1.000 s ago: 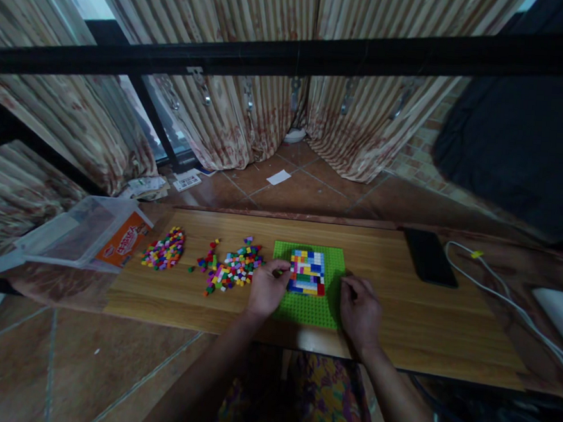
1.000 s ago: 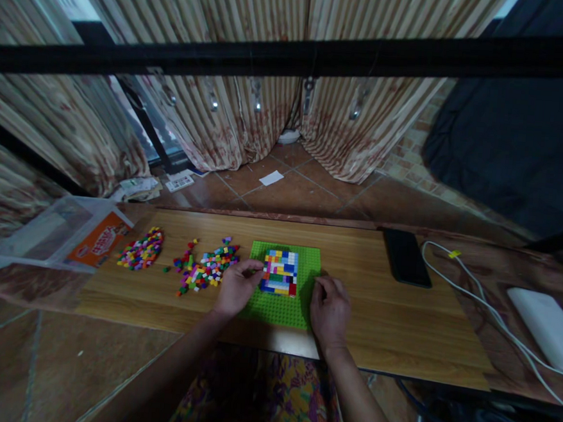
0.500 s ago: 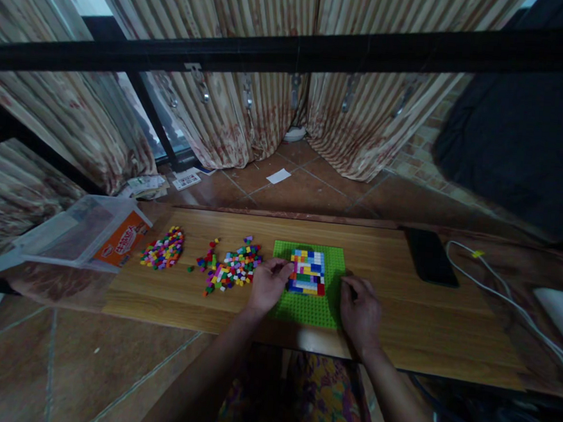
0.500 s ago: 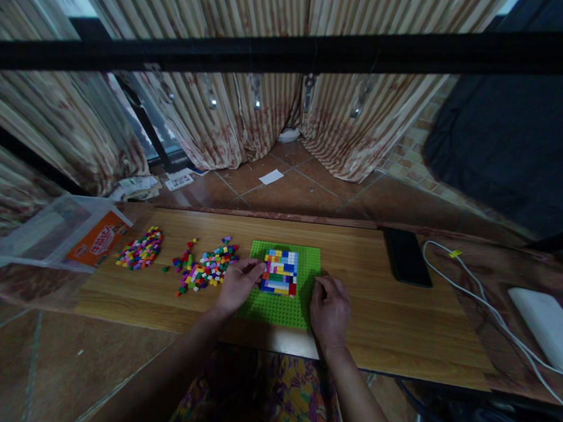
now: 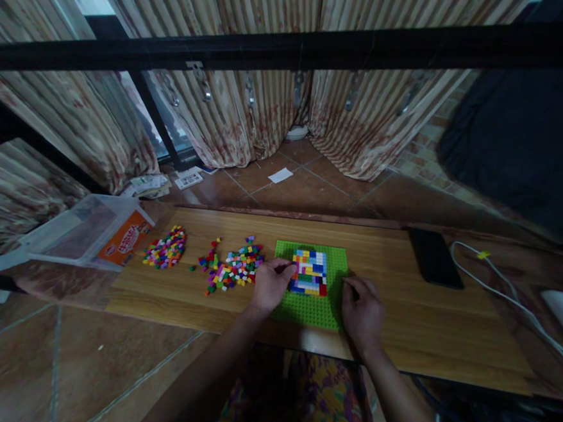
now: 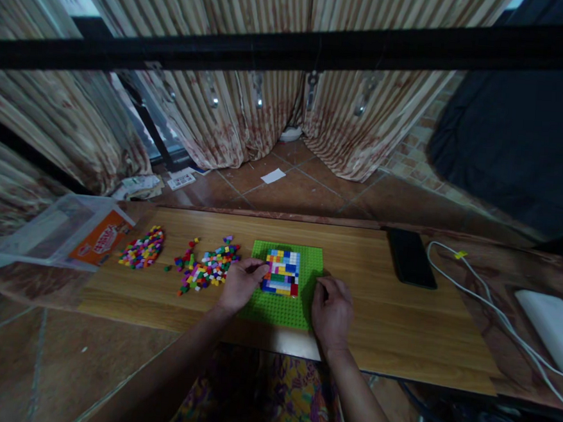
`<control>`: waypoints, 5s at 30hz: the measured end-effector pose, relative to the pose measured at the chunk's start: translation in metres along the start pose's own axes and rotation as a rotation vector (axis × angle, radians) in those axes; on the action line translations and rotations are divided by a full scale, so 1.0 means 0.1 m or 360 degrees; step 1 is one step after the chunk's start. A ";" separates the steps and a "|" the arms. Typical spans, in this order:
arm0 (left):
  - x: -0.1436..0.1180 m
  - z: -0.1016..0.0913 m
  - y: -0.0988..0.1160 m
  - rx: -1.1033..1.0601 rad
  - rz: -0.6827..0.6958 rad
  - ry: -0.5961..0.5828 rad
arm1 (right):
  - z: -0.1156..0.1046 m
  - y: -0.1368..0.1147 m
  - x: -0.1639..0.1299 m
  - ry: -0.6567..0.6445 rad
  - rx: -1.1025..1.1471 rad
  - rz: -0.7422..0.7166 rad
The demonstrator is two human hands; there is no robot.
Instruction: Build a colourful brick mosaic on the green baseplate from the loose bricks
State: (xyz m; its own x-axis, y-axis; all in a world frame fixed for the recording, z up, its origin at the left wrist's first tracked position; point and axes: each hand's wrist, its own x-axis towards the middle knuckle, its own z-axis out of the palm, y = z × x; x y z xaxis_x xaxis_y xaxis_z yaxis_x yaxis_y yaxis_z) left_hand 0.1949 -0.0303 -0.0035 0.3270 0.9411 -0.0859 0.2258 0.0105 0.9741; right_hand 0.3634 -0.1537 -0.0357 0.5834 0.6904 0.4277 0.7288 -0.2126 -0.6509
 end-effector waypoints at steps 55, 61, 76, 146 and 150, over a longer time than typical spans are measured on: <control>-0.89 -1.06 -0.35 0.0416 0.0029 0.0232 | 0.84 -1.51 -0.12 -0.0616 0.0288 -0.0244; -0.88 -1.07 -0.41 0.0451 -0.0013 0.0227 | 0.35 -1.30 -0.13 -0.0582 0.0544 -0.0064; -0.85 -1.07 -0.40 0.0576 0.0003 0.0266 | 0.21 -0.70 0.27 -0.0141 0.0189 -0.0279; -0.84 -1.07 -0.37 0.0593 0.0133 0.0279 | 0.24 -0.77 0.00 -0.0048 0.0027 -0.0308; -0.83 -1.07 -0.34 0.0607 0.0134 0.0225 | 0.19 -0.91 -0.10 -0.0079 0.0057 -0.0357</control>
State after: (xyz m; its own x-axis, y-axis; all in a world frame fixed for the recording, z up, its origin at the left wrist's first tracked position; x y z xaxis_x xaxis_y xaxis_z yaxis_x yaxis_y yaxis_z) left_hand 0.0620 -0.0729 -0.0070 0.2358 0.9707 0.0461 0.5364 -0.1696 0.8268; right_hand 0.2838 -0.1283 0.0073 0.3895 0.7509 0.5333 0.8244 -0.0260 -0.5655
